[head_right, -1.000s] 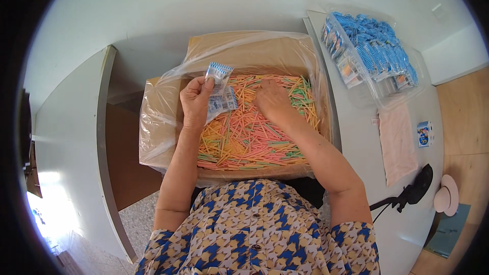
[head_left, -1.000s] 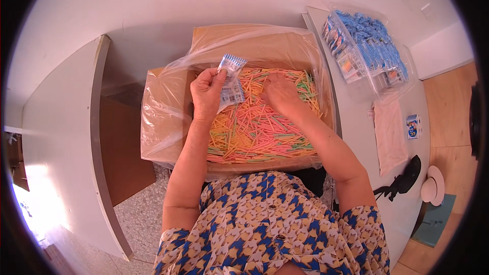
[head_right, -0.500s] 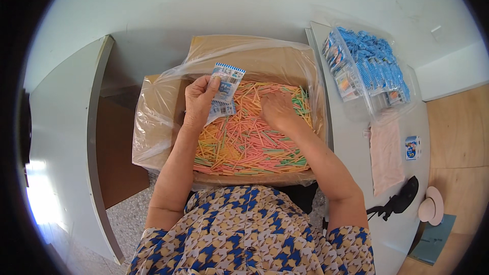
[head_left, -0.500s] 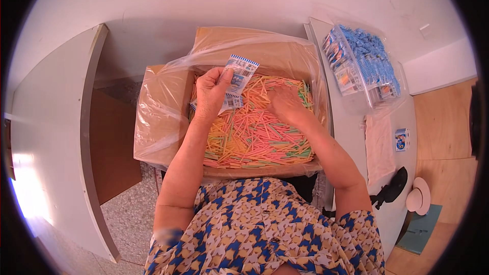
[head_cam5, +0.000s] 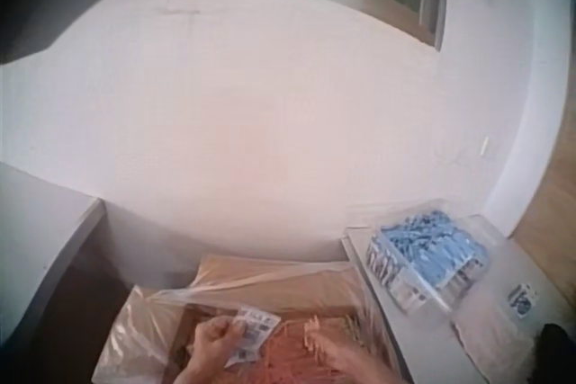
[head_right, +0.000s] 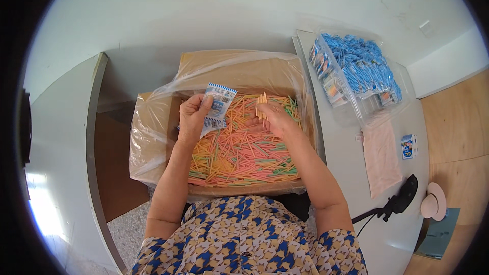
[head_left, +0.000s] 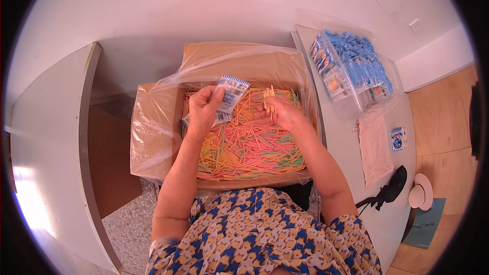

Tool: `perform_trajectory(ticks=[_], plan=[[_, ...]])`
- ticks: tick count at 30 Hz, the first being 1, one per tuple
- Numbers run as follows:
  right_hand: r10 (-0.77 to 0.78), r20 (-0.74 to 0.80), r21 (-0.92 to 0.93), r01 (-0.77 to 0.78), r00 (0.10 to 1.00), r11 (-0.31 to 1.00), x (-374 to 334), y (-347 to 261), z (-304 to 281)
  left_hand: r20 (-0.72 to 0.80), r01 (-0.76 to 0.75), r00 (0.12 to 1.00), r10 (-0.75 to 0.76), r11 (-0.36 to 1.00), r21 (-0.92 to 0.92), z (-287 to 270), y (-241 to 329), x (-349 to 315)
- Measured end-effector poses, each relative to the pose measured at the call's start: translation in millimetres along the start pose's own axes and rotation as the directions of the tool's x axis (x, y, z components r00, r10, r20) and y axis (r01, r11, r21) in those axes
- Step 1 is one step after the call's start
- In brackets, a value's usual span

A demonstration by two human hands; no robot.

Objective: Packing small blue and white packets into a cardboard box containing colorful shredded paper filler.

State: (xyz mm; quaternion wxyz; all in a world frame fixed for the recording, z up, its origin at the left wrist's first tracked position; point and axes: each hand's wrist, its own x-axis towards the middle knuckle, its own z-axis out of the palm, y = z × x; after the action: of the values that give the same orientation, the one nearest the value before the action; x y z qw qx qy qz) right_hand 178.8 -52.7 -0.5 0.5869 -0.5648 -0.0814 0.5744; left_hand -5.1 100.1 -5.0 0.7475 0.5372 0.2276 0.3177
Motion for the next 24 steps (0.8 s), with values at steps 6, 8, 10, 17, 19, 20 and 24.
perform_trajectory(ticks=[6,8,10,17,19,20,24], plan=[[-0.017,-0.100,0.256,0.043,0.995,0.966,37,-3,6,0.008,-0.042,0.999,0.042,0.999,0.026,-2,-3,1],[-0.010,-0.154,0.327,0.060,0.988,0.943,42,-5,18,0.009,-0.016,1.000,0.016,1.000,0.011,0,1,0],[-0.002,-0.209,0.395,0.086,0.978,0.915,43,-4,18,0.014,0.008,1.000,-0.008,1.000,-0.004,3,6,-1],[-0.160,0.180,0.455,0.062,0.971,0.888,17,13,-14,0.221,0.101,0.970,-0.105,0.994,0.030,-1,-5,-3],[-0.225,0.172,0.473,0.120,0.959,0.873,0,9,9,0.316,0.148,0.935,-0.159,0.987,0.058,2,-2,-7],[-0.282,0.022,0.401,0.250,0.959,0.881,-7,7,26,0.406,0.219,0.880,-0.246,0.969,0.113,4,-2,-11],[-0.466,0.010,0.251,0.449,0.885,0.858,-13,11,37,0.633,0.216,0.689,-0.353,0.934,0.286,11,-4,-14]])
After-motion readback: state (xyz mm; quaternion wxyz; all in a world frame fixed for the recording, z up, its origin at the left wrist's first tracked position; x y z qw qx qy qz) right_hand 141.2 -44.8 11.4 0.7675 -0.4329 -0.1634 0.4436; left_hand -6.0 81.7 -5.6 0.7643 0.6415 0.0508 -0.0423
